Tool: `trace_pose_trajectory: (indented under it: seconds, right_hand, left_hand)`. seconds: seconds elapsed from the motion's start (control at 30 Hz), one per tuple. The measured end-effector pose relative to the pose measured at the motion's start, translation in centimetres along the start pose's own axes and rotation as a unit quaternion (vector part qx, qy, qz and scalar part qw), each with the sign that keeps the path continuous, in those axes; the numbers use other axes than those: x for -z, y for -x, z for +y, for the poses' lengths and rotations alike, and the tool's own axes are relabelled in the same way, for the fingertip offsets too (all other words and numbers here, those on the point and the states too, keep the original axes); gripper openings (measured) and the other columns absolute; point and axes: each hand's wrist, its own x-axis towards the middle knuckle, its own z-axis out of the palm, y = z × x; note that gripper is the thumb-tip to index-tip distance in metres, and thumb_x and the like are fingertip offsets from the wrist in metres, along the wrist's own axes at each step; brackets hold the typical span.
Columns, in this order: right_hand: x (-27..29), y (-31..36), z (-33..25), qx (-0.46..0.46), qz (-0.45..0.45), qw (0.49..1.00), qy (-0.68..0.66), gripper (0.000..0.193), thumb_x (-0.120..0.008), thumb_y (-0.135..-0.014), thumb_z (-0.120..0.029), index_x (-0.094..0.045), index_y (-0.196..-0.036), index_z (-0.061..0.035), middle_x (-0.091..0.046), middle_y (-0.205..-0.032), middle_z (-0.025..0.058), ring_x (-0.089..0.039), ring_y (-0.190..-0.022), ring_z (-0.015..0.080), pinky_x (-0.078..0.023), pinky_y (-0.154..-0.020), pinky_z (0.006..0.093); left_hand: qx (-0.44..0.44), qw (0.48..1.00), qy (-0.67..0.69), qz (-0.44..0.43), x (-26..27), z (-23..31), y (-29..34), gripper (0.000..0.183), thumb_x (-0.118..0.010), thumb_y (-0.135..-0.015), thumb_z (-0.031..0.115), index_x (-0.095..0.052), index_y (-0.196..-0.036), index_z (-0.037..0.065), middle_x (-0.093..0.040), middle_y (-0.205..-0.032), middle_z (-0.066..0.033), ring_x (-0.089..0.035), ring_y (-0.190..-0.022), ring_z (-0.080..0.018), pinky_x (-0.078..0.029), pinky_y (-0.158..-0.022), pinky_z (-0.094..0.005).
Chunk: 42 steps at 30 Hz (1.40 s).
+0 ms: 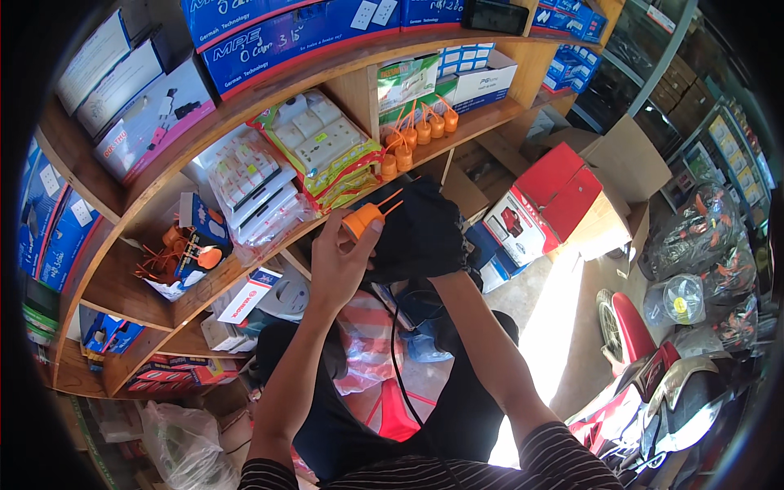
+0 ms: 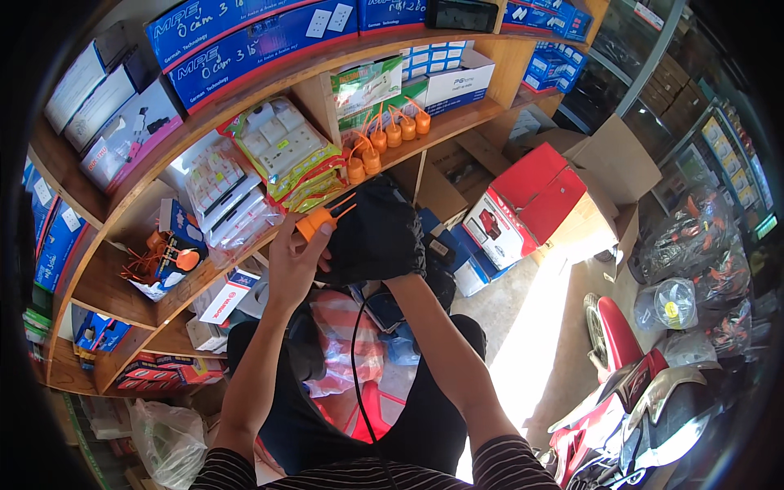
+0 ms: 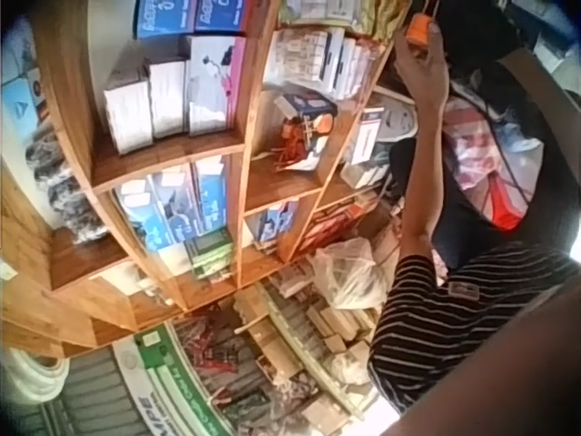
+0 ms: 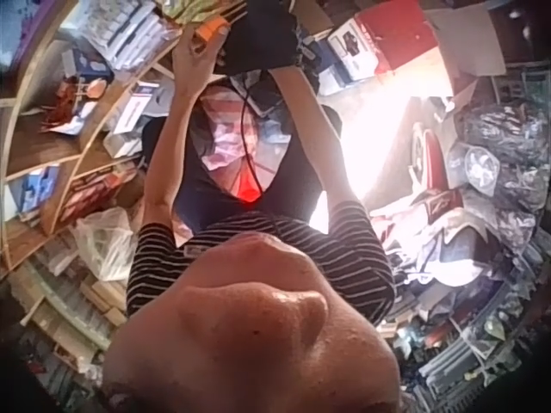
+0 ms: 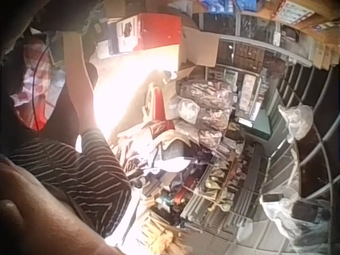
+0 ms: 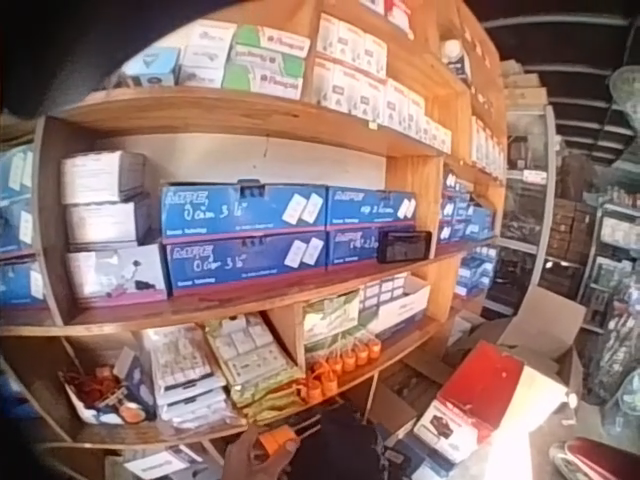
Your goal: Assembling an electrical socket and cord component in a shop environment.
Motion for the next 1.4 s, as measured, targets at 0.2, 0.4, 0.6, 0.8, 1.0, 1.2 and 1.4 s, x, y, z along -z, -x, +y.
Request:
trace_pose_trajectory:
  seconds: [0.2, 0.4, 0.6, 0.8, 1.0, 1.2, 1.4]
  right_hand:
    - [1.1, -1.8, -0.3, 0.142, -0.062, 0.976, 0.151, 0.027, -0.068, -0.081, -0.019, -0.063, -0.103, -0.0049, -0.064, -0.089, 0.0144, -0.063, -0.086, 0.0346, -0.051, -0.075, 0.0421]
    - [-0.3, 0.5, -1.6, -0.171, -0.119, 0.909, -0.36, 0.023, -0.062, -0.094, -0.016, -0.063, -0.112, -0.0018, -0.065, -0.091, 0.0092, -0.065, -0.084, 0.0238, -0.052, -0.076, 0.0353]
    - [-2.8, 1.5, 0.7, -0.262, -0.079, 0.81, -0.518, 0.02, -0.059, -0.1, -0.014, -0.061, -0.114, -0.0004, -0.065, -0.096, 0.0047, -0.063, -0.082, 0.0121, -0.052, -0.073, 0.0275]
    - [-1.6, 1.4, 1.0, -0.248, -0.056, 0.814, -0.522, 0.012, -0.062, -0.094, -0.009, -0.064, -0.102, -0.001, -0.065, -0.096, 0.0065, -0.063, -0.083, 0.0153, -0.051, -0.077, 0.029]
    - [1.2, 0.0, 1.0, -0.006, 0.025, 0.987, -0.162, 0.02, -0.069, -0.082, -0.017, -0.066, -0.098, -0.0049, -0.064, -0.092, 0.0136, -0.063, -0.083, 0.0313, -0.051, -0.077, 0.0391]
    - [3.4, -0.2, 1.8, 0.016, 0.021, 0.998, -0.049, 0.033, -0.077, -0.071, -0.018, -0.067, -0.1, -0.0077, -0.063, -0.093, 0.0124, -0.062, -0.086, 0.0325, -0.049, -0.073, 0.037]
    - [-2.8, 0.3, 0.9, -0.08, -0.045, 0.95, -0.297, 0.028, -0.072, -0.078, -0.013, -0.062, -0.101, -0.0019, -0.064, -0.1, 0.0125, -0.062, -0.095, 0.0292, -0.05, -0.078, 0.037]
  left_hand:
    - [0.055, 0.956, 0.285, -0.047, 1.2, 0.0, -0.7, 0.043, -0.05, -0.101, 0.047, -0.057, -0.104, 0.004, -0.061, -0.06, -0.0076, -0.064, -0.051, -0.0206, -0.046, -0.046, -0.0275]
    - [0.195, 0.904, 0.367, -0.097, -0.7, -0.9, -0.7, 0.048, -0.048, -0.099, 0.051, -0.059, -0.093, 0.005, -0.059, -0.057, -0.008, -0.06, -0.05, -0.0205, -0.048, -0.052, -0.029]
    - [0.201, 0.887, 0.41, -0.063, -0.8, -0.9, -0.8, 0.05, -0.049, -0.098, 0.052, -0.058, -0.089, 0.004, -0.054, -0.055, -0.0065, -0.055, -0.047, -0.0189, -0.048, -0.052, -0.0305]
    - [0.134, 0.954, 0.25, -0.094, -1.2, -0.9, -0.6, 0.051, -0.051, -0.099, 0.051, -0.061, -0.09, 0.002, -0.058, -0.061, -0.0053, -0.06, -0.054, -0.0159, -0.047, -0.054, -0.0276]
    - [-0.08, 0.995, -0.031, -0.046, -0.6, -0.5, -0.1, 0.035, -0.07, -0.094, 0.031, -0.065, -0.099, -0.003, -0.068, -0.075, -0.006, -0.06, -0.063, -0.0074, -0.046, -0.058, -0.0212]
    - [-0.08, 0.996, 0.0, -0.035, -0.1, -0.2, 0.3, 0.032, -0.07, -0.094, 0.026, -0.061, -0.104, -0.003, -0.069, -0.083, -0.0076, -0.062, -0.069, -0.0083, -0.048, -0.061, -0.0212]
    - [-0.072, 0.996, -0.006, 0.059, -1.3, -0.7, -0.5, 0.032, -0.071, -0.093, 0.019, -0.054, -0.11, -0.001, -0.069, -0.091, -0.0128, -0.064, -0.07, -0.0113, -0.051, -0.061, -0.0254]
